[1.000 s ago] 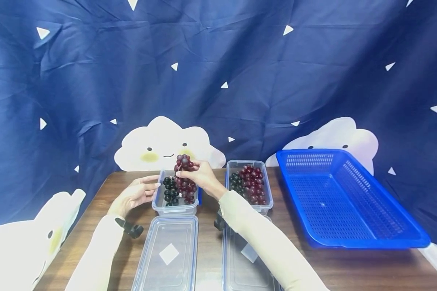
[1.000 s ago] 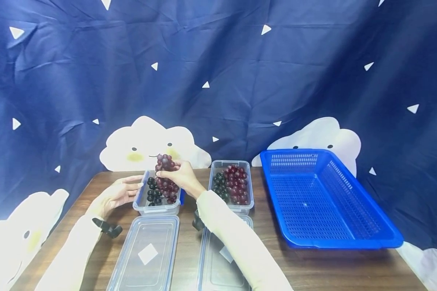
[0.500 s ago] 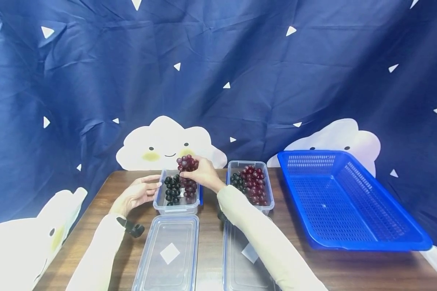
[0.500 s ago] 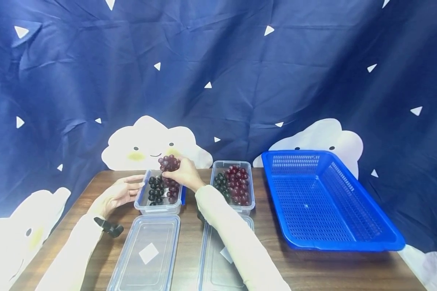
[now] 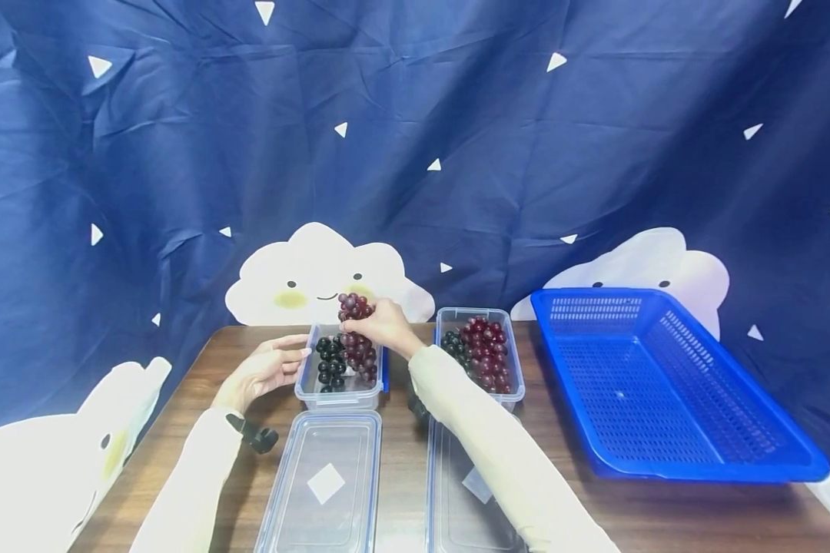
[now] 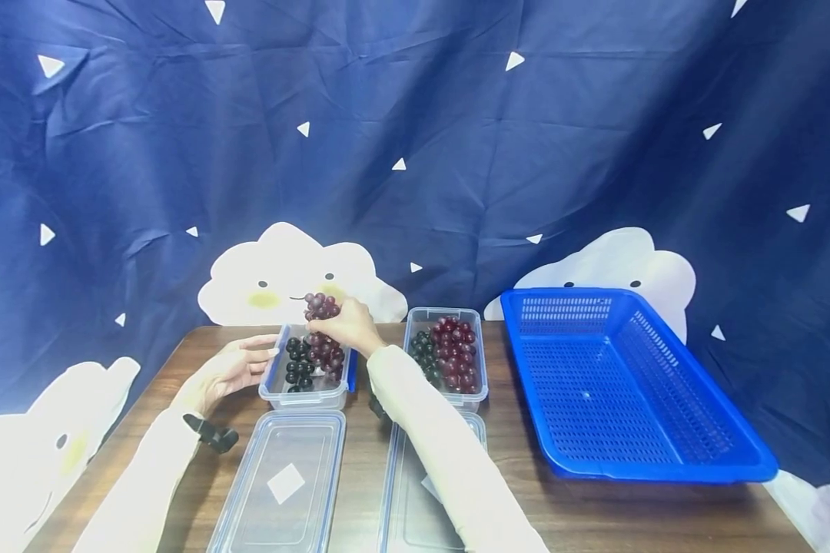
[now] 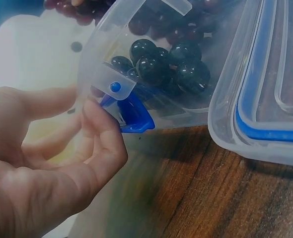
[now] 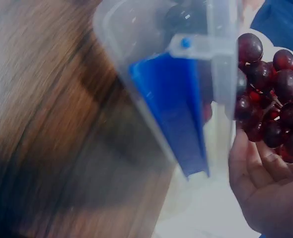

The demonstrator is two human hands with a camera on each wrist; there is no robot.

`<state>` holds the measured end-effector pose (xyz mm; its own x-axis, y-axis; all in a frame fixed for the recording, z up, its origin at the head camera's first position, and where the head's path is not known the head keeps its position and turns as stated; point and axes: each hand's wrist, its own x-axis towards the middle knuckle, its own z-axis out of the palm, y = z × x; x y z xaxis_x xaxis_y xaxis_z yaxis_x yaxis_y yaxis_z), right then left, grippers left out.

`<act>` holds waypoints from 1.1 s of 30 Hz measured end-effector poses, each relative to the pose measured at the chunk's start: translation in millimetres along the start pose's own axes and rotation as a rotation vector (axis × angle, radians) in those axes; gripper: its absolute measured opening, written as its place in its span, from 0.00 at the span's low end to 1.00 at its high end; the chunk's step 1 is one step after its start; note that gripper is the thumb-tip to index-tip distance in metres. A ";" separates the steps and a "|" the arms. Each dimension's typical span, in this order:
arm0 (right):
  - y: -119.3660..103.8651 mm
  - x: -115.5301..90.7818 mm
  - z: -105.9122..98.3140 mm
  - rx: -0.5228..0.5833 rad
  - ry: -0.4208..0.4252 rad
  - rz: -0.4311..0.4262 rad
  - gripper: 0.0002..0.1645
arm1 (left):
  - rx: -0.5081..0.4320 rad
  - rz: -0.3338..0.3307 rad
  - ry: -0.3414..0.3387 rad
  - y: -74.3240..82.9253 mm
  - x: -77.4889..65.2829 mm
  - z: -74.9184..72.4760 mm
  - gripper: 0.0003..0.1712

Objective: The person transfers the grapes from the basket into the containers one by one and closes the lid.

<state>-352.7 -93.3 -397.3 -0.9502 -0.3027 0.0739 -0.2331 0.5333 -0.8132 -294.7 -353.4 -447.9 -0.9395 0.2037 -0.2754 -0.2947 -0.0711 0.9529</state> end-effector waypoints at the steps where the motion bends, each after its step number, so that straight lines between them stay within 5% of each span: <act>1: -2.0 -0.7 0.1 0.014 -0.009 0.017 0.25 | 0.003 0.003 -0.006 -0.4 -0.3 -0.4 0.38; 8: -18.0 -8.4 2.2 0.171 -0.123 0.166 0.34 | 0.010 0.000 -0.001 -1.9 -2.5 -2.8 0.37; 18: -8.9 3.7 14.1 -0.399 0.028 -0.041 0.22 | 0.028 0.001 -0.007 2.2 -2.8 -0.9 0.37; 26: 11.0 10.6 20.1 -0.530 0.095 -0.088 0.25 | 0.027 -0.004 0.009 1.3 -2.9 0.3 0.37; 33: 13.0 7.9 19.2 -0.481 0.079 -0.095 0.23 | 0.033 0.004 0.016 0.1 -3.5 -0.3 0.36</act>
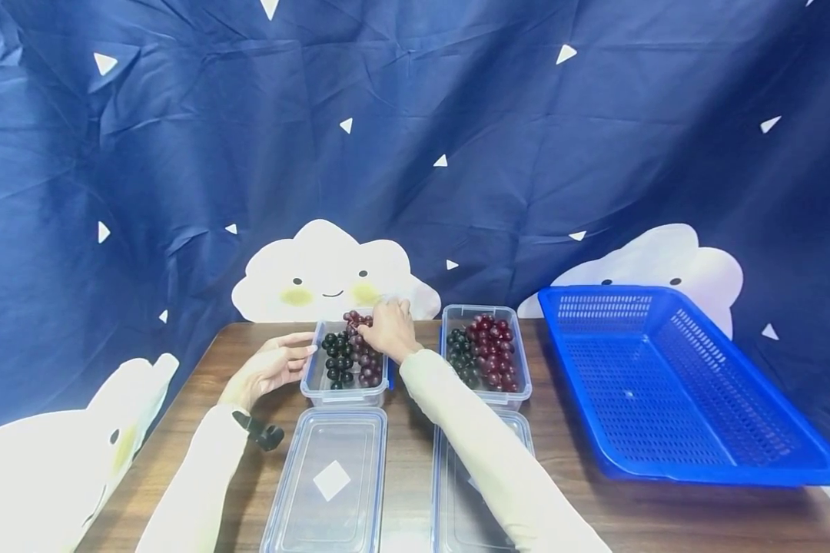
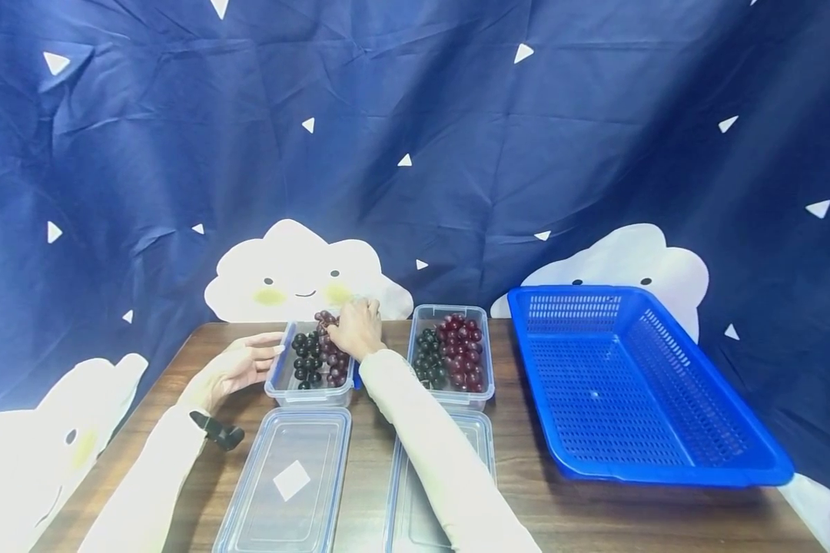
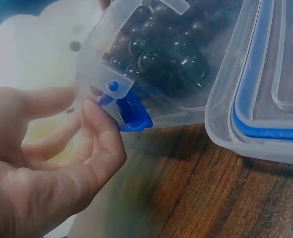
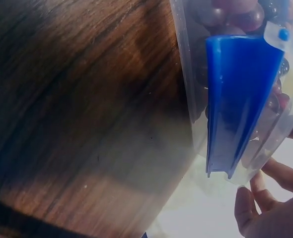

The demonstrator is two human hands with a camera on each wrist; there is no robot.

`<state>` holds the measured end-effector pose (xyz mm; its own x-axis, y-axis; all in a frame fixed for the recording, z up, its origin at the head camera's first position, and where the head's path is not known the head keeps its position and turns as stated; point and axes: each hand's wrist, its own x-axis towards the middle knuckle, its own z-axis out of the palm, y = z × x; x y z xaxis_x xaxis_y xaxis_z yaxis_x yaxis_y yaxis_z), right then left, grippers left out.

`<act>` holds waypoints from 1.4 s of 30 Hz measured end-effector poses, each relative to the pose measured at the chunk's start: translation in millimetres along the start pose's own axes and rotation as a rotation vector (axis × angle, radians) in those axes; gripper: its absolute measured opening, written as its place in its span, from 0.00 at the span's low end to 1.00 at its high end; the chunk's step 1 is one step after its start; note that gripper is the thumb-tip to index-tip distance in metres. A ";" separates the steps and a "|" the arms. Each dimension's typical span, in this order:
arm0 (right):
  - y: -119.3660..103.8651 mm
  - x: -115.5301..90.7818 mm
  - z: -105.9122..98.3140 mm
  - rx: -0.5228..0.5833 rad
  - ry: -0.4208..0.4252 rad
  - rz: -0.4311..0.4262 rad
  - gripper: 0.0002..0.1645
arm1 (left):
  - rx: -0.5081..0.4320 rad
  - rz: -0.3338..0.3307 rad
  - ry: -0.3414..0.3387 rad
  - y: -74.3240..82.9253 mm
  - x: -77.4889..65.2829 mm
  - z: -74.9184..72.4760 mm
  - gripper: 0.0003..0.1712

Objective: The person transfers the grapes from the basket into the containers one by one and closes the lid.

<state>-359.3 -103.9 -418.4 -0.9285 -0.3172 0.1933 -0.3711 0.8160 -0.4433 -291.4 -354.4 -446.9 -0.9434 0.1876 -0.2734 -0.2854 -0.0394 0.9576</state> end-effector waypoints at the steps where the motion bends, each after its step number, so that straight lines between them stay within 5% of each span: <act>1: 0.8 -0.7 -0.9 0.007 -0.002 0.000 0.23 | 0.008 0.004 -0.003 -0.2 0.2 0.2 0.36; 12: 10.7 -3.1 -8.2 0.235 0.023 -0.045 0.28 | 0.107 -0.009 0.063 -2.6 -1.1 4.3 0.35; 17: 7.8 -11.0 -23.7 0.307 0.054 -0.019 0.14 | 0.214 -0.028 0.143 5.1 -7.9 10.3 0.34; 22: -0.6 -29.7 -46.9 0.395 0.048 -0.020 0.18 | 0.363 -0.001 0.174 18.8 -32.5 15.2 0.35; 29: -6.7 -71.9 -70.1 0.538 0.022 -0.063 0.12 | 0.590 0.063 0.116 21.3 -85.1 18.2 0.31; 35: -4.2 -113.8 -76.5 0.686 -0.131 -0.068 0.09 | 0.707 0.046 0.074 5.7 -114.9 23.4 0.29; 42: 5.4 -166.8 -65.3 0.822 -0.379 0.032 0.13 | 0.586 -0.048 -0.061 -19.7 -135.9 29.8 0.24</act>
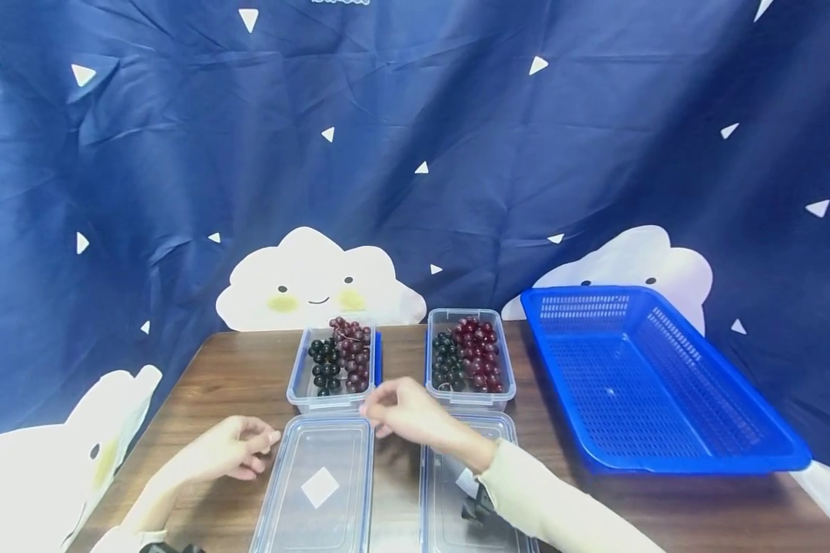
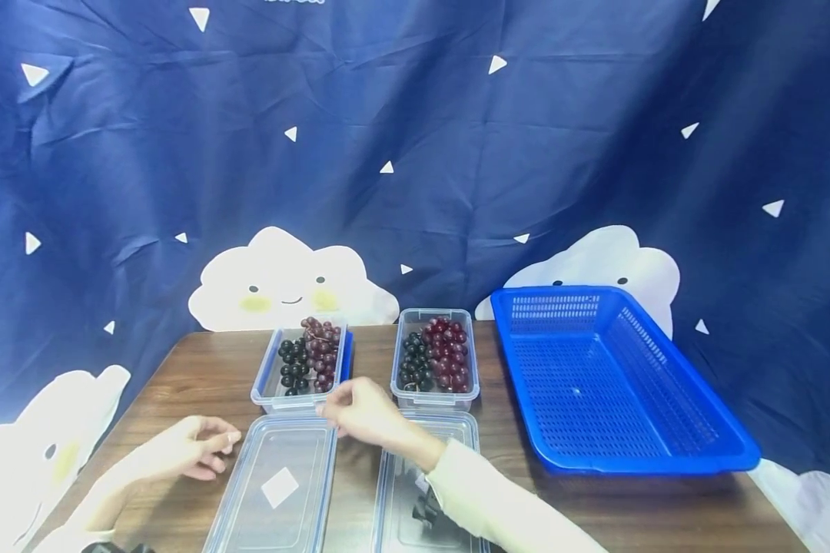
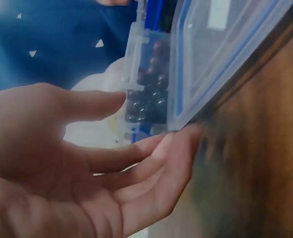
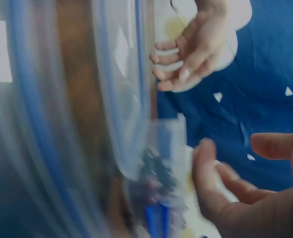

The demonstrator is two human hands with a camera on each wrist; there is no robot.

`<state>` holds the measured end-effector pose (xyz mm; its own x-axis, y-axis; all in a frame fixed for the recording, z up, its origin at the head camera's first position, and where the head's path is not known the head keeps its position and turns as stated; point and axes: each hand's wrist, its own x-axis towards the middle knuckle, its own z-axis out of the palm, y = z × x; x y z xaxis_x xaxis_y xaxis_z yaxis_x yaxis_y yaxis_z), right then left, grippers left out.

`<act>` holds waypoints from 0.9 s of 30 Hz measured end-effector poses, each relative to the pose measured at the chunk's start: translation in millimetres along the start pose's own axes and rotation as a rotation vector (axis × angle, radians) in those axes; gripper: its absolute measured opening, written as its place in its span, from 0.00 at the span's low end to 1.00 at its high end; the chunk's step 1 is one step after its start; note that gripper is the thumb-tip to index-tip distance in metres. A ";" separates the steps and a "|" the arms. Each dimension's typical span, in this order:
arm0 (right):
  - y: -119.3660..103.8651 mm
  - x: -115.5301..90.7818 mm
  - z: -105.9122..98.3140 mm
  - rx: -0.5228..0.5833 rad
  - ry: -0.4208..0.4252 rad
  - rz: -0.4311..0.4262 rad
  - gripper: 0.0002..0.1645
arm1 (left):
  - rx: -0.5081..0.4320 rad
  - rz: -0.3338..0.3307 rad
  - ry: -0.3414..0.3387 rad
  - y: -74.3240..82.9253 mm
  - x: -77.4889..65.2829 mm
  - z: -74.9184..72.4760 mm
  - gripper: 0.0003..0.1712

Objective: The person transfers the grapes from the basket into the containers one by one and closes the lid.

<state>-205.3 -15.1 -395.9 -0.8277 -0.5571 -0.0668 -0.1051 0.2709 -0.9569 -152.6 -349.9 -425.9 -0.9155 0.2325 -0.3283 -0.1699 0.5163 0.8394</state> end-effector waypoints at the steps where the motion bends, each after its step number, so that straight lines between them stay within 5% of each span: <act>1: 4.1 -5.7 2.9 -0.006 -0.011 0.021 0.15 | -0.023 -0.003 -0.022 -3.2 -3.2 2.1 0.24; 8: 27.0 -36.8 19.9 -0.042 -0.136 0.154 0.25 | -0.101 -0.015 -0.067 -21.3 -15.5 13.5 0.21; 12: 35.7 -42.3 29.2 0.042 -0.184 0.183 0.14 | -0.119 -0.014 -0.055 -27.9 -15.8 15.8 0.20; 15: 39.2 -41.7 33.4 0.132 -0.190 0.195 0.12 | -0.130 -0.015 -0.059 -29.3 -15.9 16.7 0.20; 18: 40.6 -40.7 33.8 0.172 -0.175 0.201 0.22 | -0.145 -0.013 -0.068 -30.0 -15.2 17.7 0.19; 23: 41.2 -39.8 32.8 0.187 -0.167 0.212 0.32 | -0.163 0.009 -0.073 -34.5 -13.1 19.0 0.17; 27: 40.8 -40.3 32.7 0.170 -0.162 0.220 0.29 | -0.181 0.038 -0.089 -38.2 -13.1 20.0 0.16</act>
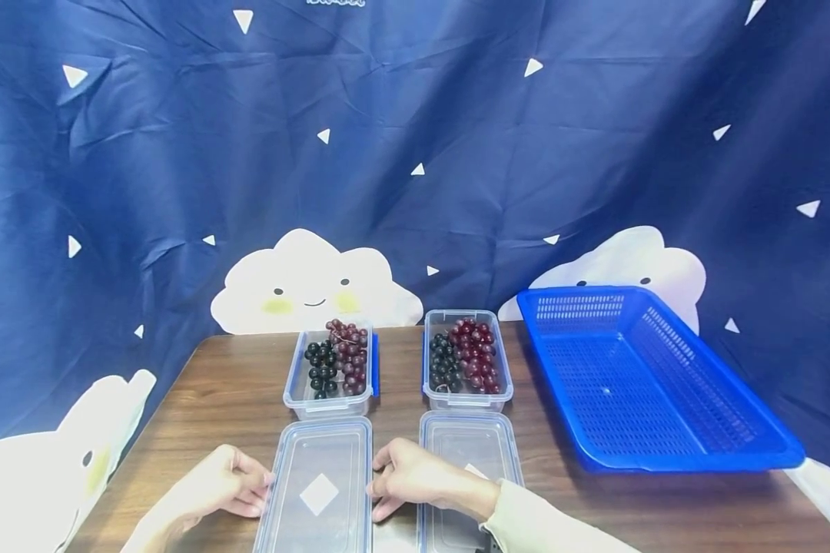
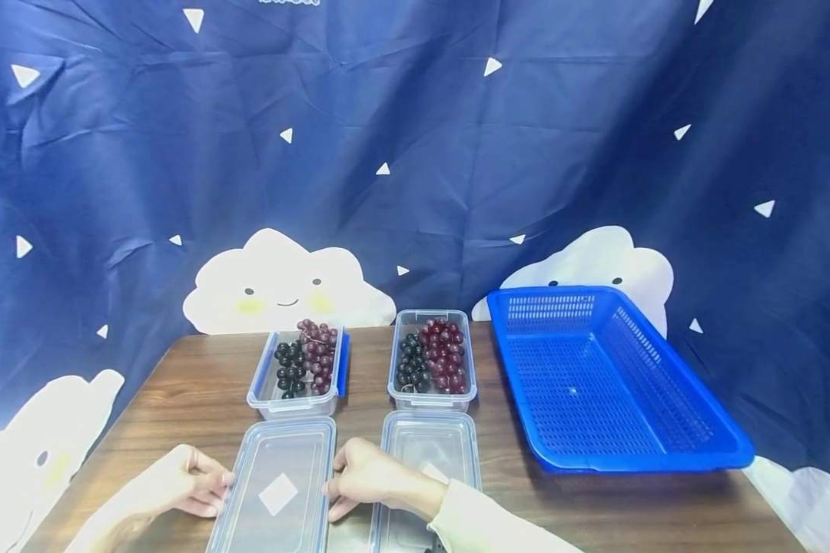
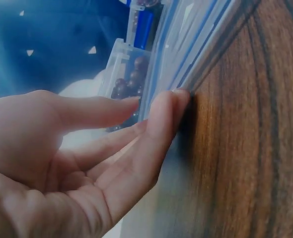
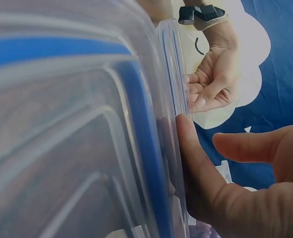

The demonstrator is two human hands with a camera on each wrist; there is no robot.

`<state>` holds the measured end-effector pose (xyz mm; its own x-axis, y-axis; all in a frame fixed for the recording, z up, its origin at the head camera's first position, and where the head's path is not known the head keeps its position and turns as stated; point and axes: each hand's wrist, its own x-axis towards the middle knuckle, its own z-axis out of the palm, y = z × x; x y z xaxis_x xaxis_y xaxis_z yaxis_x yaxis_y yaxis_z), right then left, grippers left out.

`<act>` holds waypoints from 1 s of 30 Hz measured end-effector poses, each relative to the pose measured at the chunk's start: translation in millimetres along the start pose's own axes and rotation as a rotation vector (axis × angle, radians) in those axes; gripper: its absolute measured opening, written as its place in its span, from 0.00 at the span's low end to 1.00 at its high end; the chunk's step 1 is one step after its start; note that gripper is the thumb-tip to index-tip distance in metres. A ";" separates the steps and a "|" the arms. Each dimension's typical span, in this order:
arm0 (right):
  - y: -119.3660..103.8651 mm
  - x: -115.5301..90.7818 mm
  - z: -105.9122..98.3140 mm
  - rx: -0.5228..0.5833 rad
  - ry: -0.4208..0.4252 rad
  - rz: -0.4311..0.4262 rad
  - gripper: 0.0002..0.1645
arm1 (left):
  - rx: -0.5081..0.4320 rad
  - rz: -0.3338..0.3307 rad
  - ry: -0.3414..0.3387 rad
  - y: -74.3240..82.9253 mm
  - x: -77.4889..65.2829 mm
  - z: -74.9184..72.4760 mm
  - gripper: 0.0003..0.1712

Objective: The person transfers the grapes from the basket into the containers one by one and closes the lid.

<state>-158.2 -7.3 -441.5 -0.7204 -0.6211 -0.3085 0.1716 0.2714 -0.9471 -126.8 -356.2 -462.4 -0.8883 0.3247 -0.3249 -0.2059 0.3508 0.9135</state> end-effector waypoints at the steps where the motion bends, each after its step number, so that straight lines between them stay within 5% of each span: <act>1: -0.3 0.0 0.2 -0.011 0.002 0.000 0.29 | -0.009 0.004 -0.007 -0.3 -0.6 0.1 0.16; 13: -6.7 -16.0 -1.6 -0.046 -0.074 -0.021 0.29 | -0.039 0.057 -0.105 5.7 -18.8 10.1 0.22; 20: -21.9 -33.5 4.3 -0.103 -0.055 -0.086 0.33 | -0.075 0.120 -0.156 25.8 -40.0 3.2 0.23; 24: -33.6 -33.7 3.3 -0.179 0.006 -0.157 0.35 | -0.028 0.149 -0.064 45.5 -46.2 -0.2 0.25; 30: -55.5 -29.0 -8.3 -0.115 0.062 -0.257 0.34 | 0.092 0.148 0.133 76.3 -50.0 1.6 0.28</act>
<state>-152.5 1.8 -379.2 -0.7708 -0.6351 -0.0502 -0.0968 0.1945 -0.9761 -97.3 -344.2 -376.8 -0.9536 0.2618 -0.1485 -0.0367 0.3887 0.9206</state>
